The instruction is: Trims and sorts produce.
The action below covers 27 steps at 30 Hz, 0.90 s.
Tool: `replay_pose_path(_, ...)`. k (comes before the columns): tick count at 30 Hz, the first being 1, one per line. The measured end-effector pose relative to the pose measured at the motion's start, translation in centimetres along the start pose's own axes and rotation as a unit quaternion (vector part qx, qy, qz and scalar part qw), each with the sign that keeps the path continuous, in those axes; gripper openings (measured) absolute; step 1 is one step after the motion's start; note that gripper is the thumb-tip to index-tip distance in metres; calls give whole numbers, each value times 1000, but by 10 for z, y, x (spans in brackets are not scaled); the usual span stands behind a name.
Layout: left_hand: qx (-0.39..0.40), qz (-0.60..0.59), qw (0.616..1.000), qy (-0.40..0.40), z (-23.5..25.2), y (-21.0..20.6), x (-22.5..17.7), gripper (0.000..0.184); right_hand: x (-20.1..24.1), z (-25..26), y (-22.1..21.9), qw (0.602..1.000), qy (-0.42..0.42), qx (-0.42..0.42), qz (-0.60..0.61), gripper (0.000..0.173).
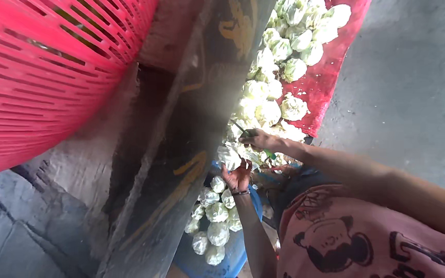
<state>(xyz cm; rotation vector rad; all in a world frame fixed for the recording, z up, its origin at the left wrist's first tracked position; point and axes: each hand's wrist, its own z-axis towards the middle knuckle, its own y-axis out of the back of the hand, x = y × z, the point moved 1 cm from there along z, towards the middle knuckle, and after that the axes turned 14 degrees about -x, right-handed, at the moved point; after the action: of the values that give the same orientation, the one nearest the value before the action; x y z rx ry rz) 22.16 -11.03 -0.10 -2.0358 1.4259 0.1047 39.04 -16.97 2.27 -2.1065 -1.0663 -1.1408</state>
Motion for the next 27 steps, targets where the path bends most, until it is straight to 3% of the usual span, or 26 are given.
replay_pose_path(2,-25,55,996,-66,-3,2,1,34,-1,-8,-3,999,-17,22,19,35)
replay_pose_path(4,-16,110,985,-133,-7,3,0,34,1,-16,-5,999,25,21,-41,38)
replay_pose_path(6,15,164,968,-191,-11,5,-3,67,2,-20,-7,992,85,2,-90,37)
replay_pose_path(7,15,181,962,-204,-13,4,-5,73,1,-20,-8,990,103,-11,-94,32)
replay_pose_path(10,-3,178,967,-182,-20,3,-6,48,4,-23,-10,989,118,-33,-79,18)
replay_pose_path(12,-1,159,976,-152,-22,2,-6,42,6,-20,-5,981,159,-40,-102,16)
replay_pose_path(16,29,81,993,-78,-21,5,-10,76,-1,-8,9,961,203,-112,-148,18)
replay_pose_path(17,34,68,995,-67,-21,6,-11,82,0,-7,11,958,205,-128,-154,22)
replay_pose_path(20,34,52,998,-31,-17,12,-12,97,20,-21,8,952,173,-104,-230,73)
replay_pose_path(21,28,45,998,-21,-15,14,-9,99,20,-21,6,945,183,-103,-252,78)
replay_pose_path(22,28,37,999,-14,-13,16,-7,99,16,-17,5,935,210,-113,-262,70)
replay_pose_path(24,31,19,999,-11,-12,22,-3,95,3,-2,5,914,262,-146,-275,39)
replay_pose_path(27,48,-30,998,1,-16,39,-1,86,-2,-5,2,915,253,-170,-265,35)
